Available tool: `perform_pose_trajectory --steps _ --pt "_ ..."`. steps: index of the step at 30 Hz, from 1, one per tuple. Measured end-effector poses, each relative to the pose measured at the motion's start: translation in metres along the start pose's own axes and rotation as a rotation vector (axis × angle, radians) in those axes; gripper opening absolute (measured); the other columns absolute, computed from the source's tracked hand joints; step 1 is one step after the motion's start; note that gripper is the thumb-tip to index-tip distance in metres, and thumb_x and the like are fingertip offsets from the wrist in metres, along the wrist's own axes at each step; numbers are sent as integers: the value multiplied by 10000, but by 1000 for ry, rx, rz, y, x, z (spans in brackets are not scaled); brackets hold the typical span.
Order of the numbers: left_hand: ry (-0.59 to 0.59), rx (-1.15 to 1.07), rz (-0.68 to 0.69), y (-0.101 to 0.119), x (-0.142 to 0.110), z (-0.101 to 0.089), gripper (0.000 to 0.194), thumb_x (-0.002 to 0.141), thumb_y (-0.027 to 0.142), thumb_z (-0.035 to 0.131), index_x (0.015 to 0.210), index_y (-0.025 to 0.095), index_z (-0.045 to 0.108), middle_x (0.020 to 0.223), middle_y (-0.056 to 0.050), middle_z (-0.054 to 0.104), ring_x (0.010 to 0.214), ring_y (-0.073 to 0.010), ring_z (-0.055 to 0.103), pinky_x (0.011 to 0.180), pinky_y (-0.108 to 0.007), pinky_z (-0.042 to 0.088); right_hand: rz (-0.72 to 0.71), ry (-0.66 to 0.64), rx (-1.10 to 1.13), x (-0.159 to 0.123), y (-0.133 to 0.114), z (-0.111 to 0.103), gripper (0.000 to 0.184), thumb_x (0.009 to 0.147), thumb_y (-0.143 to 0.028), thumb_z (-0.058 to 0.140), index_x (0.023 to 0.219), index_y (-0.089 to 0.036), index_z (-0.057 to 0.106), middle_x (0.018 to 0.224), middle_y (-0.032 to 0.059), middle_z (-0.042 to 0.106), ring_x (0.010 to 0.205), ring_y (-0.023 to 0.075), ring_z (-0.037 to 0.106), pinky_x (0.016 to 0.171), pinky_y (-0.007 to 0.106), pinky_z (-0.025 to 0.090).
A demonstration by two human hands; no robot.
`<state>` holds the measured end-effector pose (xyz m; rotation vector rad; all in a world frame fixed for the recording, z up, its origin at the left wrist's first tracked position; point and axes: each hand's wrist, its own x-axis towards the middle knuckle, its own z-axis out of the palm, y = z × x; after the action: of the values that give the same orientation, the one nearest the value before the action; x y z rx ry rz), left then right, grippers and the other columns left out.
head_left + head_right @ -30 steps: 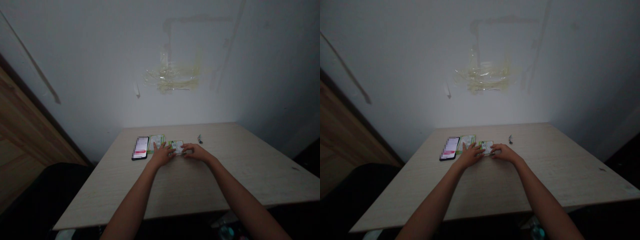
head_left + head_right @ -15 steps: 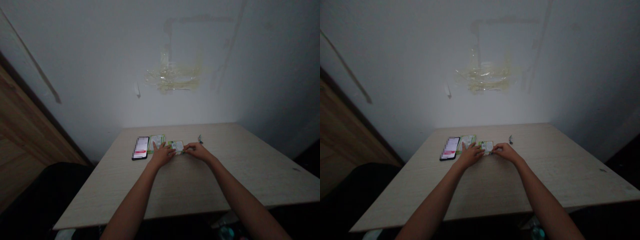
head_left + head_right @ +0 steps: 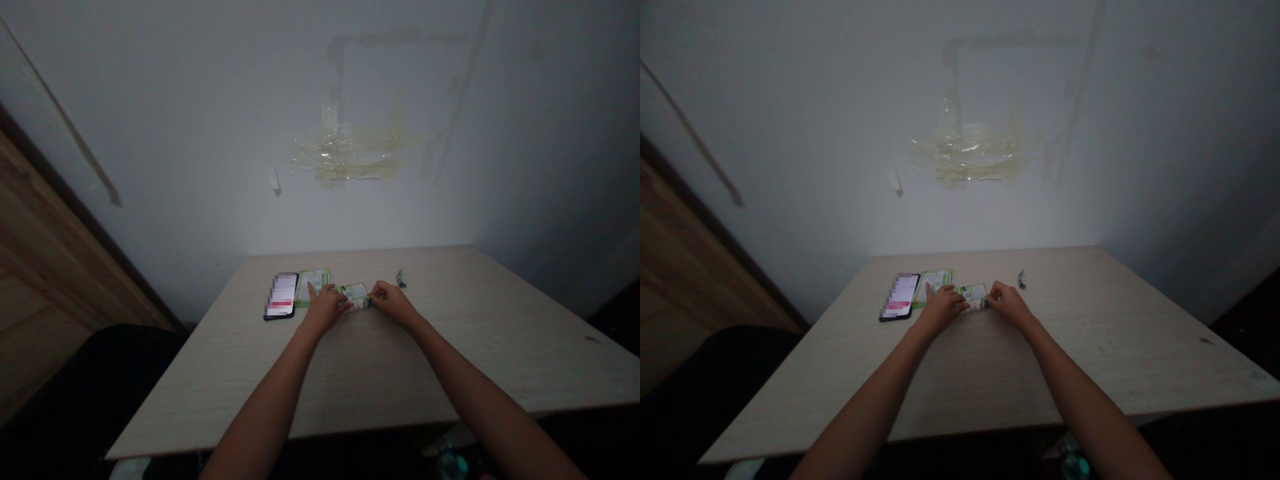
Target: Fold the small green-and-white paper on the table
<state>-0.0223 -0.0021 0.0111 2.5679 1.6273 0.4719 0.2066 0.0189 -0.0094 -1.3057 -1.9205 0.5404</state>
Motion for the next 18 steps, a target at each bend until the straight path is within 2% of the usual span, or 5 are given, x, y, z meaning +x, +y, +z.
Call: perform_pose_trajectory --steps 5,11,18 --pt "84 48 10 1 2 8 212 913 418 585 1008 253 678 1128 -51 671 1184 -252 531 1081 -771 19 4 42 -167 -2 -11 6 26 794 -170 551 779 -184 567 710 -3 630 670 139 558 639 228 364" --pt "93 94 -35 6 7 16 184 922 367 576 1048 245 632 1105 -41 643 1150 -246 543 1092 -766 21 -19 122 -516 -3 -23 14 69 856 -196 531 841 -169 593 809 51 664 827 187 576 847 300 346" --pt "115 68 -63 5 9 18 164 923 353 573 1045 255 623 1114 -36 639 1149 -247 541 1073 -791 23 41 109 -620 -5 -32 18 155 930 -240 485 957 -185 628 866 66 697 924 214 584 948 353 281"
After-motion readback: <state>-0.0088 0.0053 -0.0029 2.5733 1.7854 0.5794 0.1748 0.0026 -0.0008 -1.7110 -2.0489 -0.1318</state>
